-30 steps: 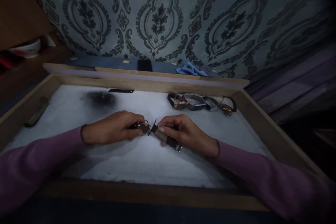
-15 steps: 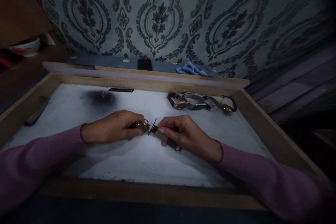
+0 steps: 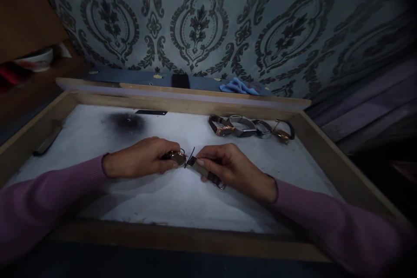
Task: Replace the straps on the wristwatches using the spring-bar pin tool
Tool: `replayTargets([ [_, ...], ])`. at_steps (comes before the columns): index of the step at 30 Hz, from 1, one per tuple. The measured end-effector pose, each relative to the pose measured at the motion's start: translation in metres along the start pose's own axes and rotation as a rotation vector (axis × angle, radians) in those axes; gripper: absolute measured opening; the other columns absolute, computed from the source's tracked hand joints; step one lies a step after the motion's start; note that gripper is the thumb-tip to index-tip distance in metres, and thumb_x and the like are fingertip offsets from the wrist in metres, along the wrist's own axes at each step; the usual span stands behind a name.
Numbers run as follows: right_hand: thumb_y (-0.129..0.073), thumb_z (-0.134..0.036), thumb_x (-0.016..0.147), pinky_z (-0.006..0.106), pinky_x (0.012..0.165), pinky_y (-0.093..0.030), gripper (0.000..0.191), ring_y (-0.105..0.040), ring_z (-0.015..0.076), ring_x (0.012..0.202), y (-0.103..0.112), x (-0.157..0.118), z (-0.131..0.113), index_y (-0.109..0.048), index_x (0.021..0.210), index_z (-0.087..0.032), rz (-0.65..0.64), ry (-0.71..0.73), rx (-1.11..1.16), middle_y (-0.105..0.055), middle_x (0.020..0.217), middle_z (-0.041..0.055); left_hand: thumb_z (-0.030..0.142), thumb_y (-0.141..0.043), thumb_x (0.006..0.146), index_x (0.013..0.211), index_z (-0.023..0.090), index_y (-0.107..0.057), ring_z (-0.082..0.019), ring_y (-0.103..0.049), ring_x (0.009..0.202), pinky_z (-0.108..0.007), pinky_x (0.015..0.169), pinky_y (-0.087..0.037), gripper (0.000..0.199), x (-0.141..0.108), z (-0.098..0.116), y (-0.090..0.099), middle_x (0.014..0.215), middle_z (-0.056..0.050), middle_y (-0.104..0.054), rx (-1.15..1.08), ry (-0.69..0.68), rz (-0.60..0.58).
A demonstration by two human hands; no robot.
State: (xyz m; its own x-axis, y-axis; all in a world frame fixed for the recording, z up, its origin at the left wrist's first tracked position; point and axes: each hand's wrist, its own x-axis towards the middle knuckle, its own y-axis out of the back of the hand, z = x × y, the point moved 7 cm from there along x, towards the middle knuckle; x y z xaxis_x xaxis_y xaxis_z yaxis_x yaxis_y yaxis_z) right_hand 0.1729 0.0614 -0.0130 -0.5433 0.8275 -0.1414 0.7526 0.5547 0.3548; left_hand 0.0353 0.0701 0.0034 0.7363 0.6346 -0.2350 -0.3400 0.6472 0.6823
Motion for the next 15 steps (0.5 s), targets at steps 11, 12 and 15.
replayTargets([
  [11, -0.053, -0.026, 0.089, 0.019, 0.047, -0.046, 0.018, -0.059, 0.0100, 0.051, -0.0008, -0.0007, 0.0061, -0.065, 0.085, -0.014, 0.000, -0.068, -0.032, -0.063, 0.061, 0.0007, 0.022, -0.049, 0.089, 0.086, 0.017, -0.057, -0.011, -0.047, 0.061, -0.021, 0.056, -0.032, 0.010, 0.0020, -0.0033, -0.0026, 0.066, 0.004, -0.052, 0.005, -0.012, -0.003],
  [12, -0.053, -0.026, 0.089, 0.019, 0.047, -0.046, 0.018, -0.058, 0.0098, 0.051, -0.0007, -0.0010, 0.0059, -0.065, 0.085, -0.014, -0.001, -0.069, -0.037, -0.064, 0.061, 0.0007, 0.022, -0.048, 0.089, 0.086, 0.017, -0.057, -0.011, -0.046, 0.061, -0.021, 0.056, -0.032, 0.010, 0.0019, -0.0032, -0.0025, 0.066, 0.004, -0.052, 0.002, -0.011, -0.005],
  [15, -0.052, -0.026, 0.090, 0.020, 0.045, -0.045, 0.019, -0.054, 0.0089, 0.046, -0.0004, -0.0016, 0.0045, -0.065, 0.086, -0.013, 0.003, -0.069, -0.057, -0.064, 0.060, 0.0010, 0.023, -0.048, 0.089, 0.084, 0.017, -0.056, -0.010, -0.045, 0.060, -0.021, 0.056, -0.031, 0.011, 0.0016, -0.0012, -0.0016, 0.064, 0.004, -0.051, -0.003, -0.011, -0.002],
])
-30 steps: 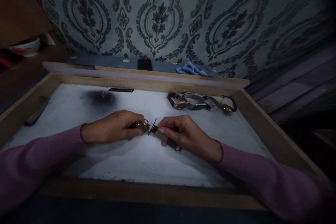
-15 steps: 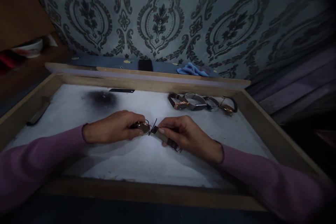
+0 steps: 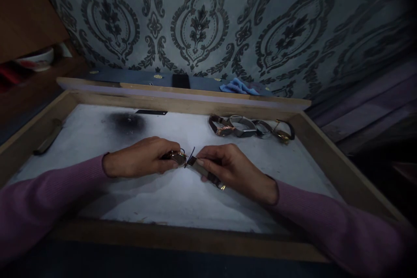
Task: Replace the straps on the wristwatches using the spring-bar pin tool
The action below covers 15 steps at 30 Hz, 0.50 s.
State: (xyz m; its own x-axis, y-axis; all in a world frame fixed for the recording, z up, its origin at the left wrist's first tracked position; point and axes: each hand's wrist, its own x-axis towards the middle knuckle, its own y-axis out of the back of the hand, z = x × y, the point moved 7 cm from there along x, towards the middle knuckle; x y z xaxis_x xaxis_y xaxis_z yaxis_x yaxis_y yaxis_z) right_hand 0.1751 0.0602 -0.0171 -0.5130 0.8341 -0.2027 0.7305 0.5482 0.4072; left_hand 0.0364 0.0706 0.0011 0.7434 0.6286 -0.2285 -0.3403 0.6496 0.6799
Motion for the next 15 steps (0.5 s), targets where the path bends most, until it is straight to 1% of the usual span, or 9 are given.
replayTargets([
  [7, -0.052, -0.022, 0.089, 0.019, 0.046, -0.043, 0.018, -0.056, 0.0088, 0.048, 0.0006, 0.0004, -0.0053, -0.066, 0.084, -0.012, 0.010, 0.025, -0.065, -0.065, 0.060, 0.0014, 0.022, -0.048, 0.088, 0.083, 0.017, -0.056, -0.010, -0.044, 0.059, -0.021, 0.055, -0.031, 0.011, -0.0005, 0.0005, 0.0001, 0.064, 0.004, -0.051, 0.007, -0.005, 0.004],
  [12, -0.052, -0.020, 0.089, 0.018, 0.046, -0.042, 0.018, -0.060, 0.0101, 0.051, 0.0012, -0.0002, -0.0076, -0.066, 0.083, -0.012, 0.026, 0.061, -0.101, -0.065, 0.060, 0.0023, 0.021, -0.048, 0.088, 0.084, 0.017, -0.056, -0.010, -0.045, 0.060, -0.021, 0.056, -0.032, 0.010, -0.0019, 0.0000, 0.0003, 0.064, 0.004, -0.052, 0.003, -0.011, 0.001],
  [15, -0.052, -0.019, 0.089, 0.018, 0.046, -0.042, 0.018, -0.060, 0.0097, 0.051, 0.0016, -0.0006, -0.0092, -0.067, 0.082, -0.011, 0.031, 0.067, -0.114, -0.065, 0.059, 0.0024, 0.022, -0.048, 0.089, 0.083, 0.017, -0.056, -0.010, -0.045, 0.060, -0.022, 0.056, -0.032, 0.011, -0.0014, 0.0008, 0.0004, 0.064, 0.004, -0.052, 0.008, -0.010, 0.001],
])
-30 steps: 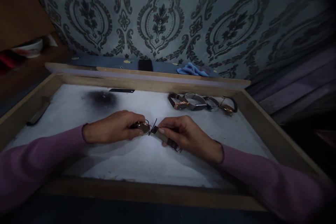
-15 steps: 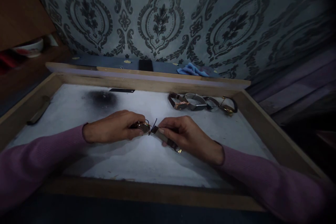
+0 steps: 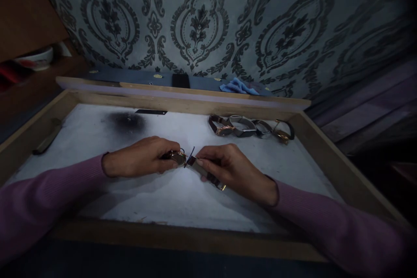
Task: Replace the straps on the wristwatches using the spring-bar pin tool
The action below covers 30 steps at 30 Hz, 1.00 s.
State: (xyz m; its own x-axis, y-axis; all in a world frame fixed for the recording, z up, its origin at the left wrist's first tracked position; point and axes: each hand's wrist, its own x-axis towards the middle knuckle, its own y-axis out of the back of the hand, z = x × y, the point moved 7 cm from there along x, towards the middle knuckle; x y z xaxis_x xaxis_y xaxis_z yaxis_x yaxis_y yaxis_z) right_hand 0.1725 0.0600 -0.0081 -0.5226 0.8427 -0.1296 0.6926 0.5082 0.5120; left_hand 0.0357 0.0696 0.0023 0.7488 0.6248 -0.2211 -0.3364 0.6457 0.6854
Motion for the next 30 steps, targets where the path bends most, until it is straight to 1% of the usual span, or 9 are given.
replayTargets([
  [6, -0.052, -0.019, 0.089, 0.017, 0.046, -0.042, 0.017, -0.058, 0.0085, 0.049, 0.0006, -0.0004, -0.0032, -0.066, 0.082, -0.012, 0.006, 0.028, -0.008, -0.065, 0.058, 0.0017, 0.023, -0.049, 0.089, 0.081, 0.017, -0.055, -0.010, -0.044, 0.059, -0.021, 0.055, -0.031, 0.011, 0.0011, 0.0005, 0.0000, 0.063, 0.005, -0.052, 0.005, -0.001, 0.002],
  [12, -0.052, -0.017, 0.089, 0.016, 0.043, -0.038, 0.017, -0.052, 0.0064, 0.043, 0.0008, -0.0015, -0.0065, -0.067, 0.082, -0.012, 0.009, 0.033, -0.019, -0.065, 0.057, 0.0002, 0.023, -0.049, 0.089, 0.083, 0.018, -0.055, -0.010, -0.044, 0.058, -0.021, 0.055, -0.031, 0.010, 0.0001, -0.0010, -0.0001, 0.063, 0.005, -0.051, 0.004, 0.000, 0.004],
  [17, -0.051, -0.015, 0.088, 0.016, 0.045, -0.038, 0.017, -0.052, 0.0059, 0.044, 0.0011, -0.0017, -0.0081, -0.066, 0.080, -0.012, 0.019, 0.067, -0.026, -0.063, 0.056, -0.0009, 0.024, -0.049, 0.089, 0.085, 0.017, -0.057, -0.010, -0.044, 0.059, -0.022, 0.055, -0.030, 0.011, 0.0013, -0.0012, -0.0003, 0.064, 0.005, -0.051, 0.002, -0.005, 0.009],
  [23, -0.052, -0.017, 0.089, 0.016, 0.043, -0.038, 0.018, -0.051, 0.0056, 0.043, 0.0008, -0.0014, -0.0067, -0.067, 0.081, -0.012, 0.017, 0.050, -0.013, -0.064, 0.056, -0.0003, 0.024, -0.048, 0.089, 0.084, 0.017, -0.057, -0.010, -0.044, 0.059, -0.022, 0.055, -0.031, 0.012, 0.0021, -0.0001, -0.0002, 0.064, 0.004, -0.051, 0.002, -0.001, 0.000],
  [26, -0.052, -0.018, 0.089, 0.016, 0.043, -0.040, 0.018, -0.053, 0.0064, 0.044, 0.0007, -0.0011, -0.0047, -0.067, 0.083, -0.012, 0.016, 0.028, 0.000, -0.065, 0.058, 0.0008, 0.024, -0.048, 0.089, 0.086, 0.017, -0.058, -0.011, -0.045, 0.060, -0.022, 0.056, -0.031, 0.012, 0.0015, -0.0001, -0.0004, 0.065, 0.004, -0.052, 0.006, -0.003, -0.002],
  [30, -0.051, -0.018, 0.089, 0.016, 0.041, -0.041, 0.017, -0.053, 0.0069, 0.043, 0.0002, -0.0019, -0.0016, -0.067, 0.085, -0.011, 0.011, -0.004, 0.014, -0.065, 0.058, 0.0012, 0.025, -0.048, 0.090, 0.084, 0.017, -0.057, -0.010, -0.044, 0.060, -0.022, 0.055, -0.030, 0.014, 0.0006, 0.0006, -0.0002, 0.064, 0.004, -0.050, 0.022, -0.007, 0.001],
])
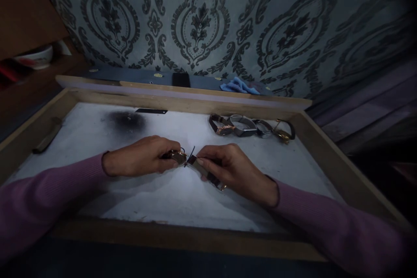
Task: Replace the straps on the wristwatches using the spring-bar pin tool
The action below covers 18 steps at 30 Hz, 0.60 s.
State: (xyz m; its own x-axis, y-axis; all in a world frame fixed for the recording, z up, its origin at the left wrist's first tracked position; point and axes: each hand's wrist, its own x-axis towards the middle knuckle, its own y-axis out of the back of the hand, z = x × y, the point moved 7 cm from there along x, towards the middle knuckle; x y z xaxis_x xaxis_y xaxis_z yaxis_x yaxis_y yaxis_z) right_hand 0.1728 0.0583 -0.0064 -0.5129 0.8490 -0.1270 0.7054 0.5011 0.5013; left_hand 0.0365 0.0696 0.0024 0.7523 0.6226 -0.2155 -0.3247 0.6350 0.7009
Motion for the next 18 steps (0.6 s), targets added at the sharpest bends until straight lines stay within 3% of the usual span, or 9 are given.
replayTargets([
  [18, -0.050, -0.015, 0.089, 0.017, 0.045, -0.039, 0.019, -0.052, 0.0060, 0.042, 0.0013, -0.0022, -0.0091, -0.066, 0.081, -0.012, 0.022, 0.084, -0.090, -0.064, 0.056, -0.0004, 0.026, -0.048, 0.089, 0.085, 0.016, -0.058, -0.011, -0.044, 0.060, -0.022, 0.056, -0.031, 0.014, 0.0001, 0.0026, 0.0016, 0.064, 0.004, -0.051, -0.024, 0.004, 0.000],
])
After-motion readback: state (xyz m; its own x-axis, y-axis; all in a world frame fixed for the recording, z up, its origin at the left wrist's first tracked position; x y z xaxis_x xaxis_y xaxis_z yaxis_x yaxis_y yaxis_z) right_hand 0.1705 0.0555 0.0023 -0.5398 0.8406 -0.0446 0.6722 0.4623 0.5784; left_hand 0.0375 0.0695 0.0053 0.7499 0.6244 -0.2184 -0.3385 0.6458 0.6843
